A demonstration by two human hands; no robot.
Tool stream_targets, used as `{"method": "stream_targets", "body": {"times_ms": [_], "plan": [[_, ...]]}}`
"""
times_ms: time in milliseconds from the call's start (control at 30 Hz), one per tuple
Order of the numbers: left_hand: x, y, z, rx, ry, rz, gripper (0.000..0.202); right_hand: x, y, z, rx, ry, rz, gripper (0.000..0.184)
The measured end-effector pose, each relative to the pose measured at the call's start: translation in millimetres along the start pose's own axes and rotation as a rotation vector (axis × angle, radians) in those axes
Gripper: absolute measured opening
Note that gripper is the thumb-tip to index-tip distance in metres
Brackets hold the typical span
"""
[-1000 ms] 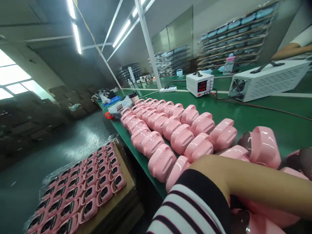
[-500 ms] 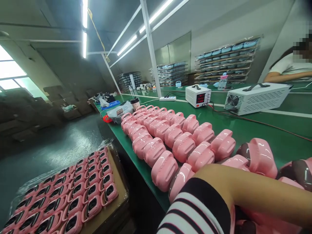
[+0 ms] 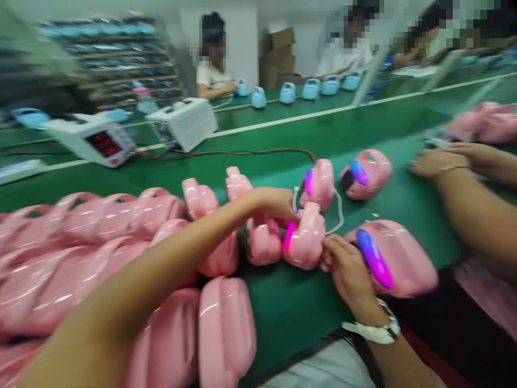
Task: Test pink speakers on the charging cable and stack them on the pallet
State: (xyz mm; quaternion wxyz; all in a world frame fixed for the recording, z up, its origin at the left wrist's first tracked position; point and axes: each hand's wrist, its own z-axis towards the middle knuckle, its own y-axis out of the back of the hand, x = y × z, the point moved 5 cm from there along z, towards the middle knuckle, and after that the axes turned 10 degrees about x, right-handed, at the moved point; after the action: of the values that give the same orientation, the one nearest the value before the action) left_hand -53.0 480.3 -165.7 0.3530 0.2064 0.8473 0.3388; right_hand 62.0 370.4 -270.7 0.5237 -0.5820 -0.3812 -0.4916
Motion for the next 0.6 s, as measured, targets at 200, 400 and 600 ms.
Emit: {"method": "stream_targets", "body": {"times_ms": [200,400,600], "plan": [[12.6,3.6,0.4,0.051,0.087,0.115,0.040,-4.9,-9.2,7.2,-0.005,-0.035,0.156,0.040],[12.2,2.5,1.8,0.032,0.094,0.124,0.042,-6.3,-7.6,5.6,-0.014,-0.055,0.205,0.041],[15.4,-1.1,2.7,0.099,-0.012,0.128,0.035,-6.7,-7.7,5.1,-0.014,-0.051,0.224,0.043]]}}
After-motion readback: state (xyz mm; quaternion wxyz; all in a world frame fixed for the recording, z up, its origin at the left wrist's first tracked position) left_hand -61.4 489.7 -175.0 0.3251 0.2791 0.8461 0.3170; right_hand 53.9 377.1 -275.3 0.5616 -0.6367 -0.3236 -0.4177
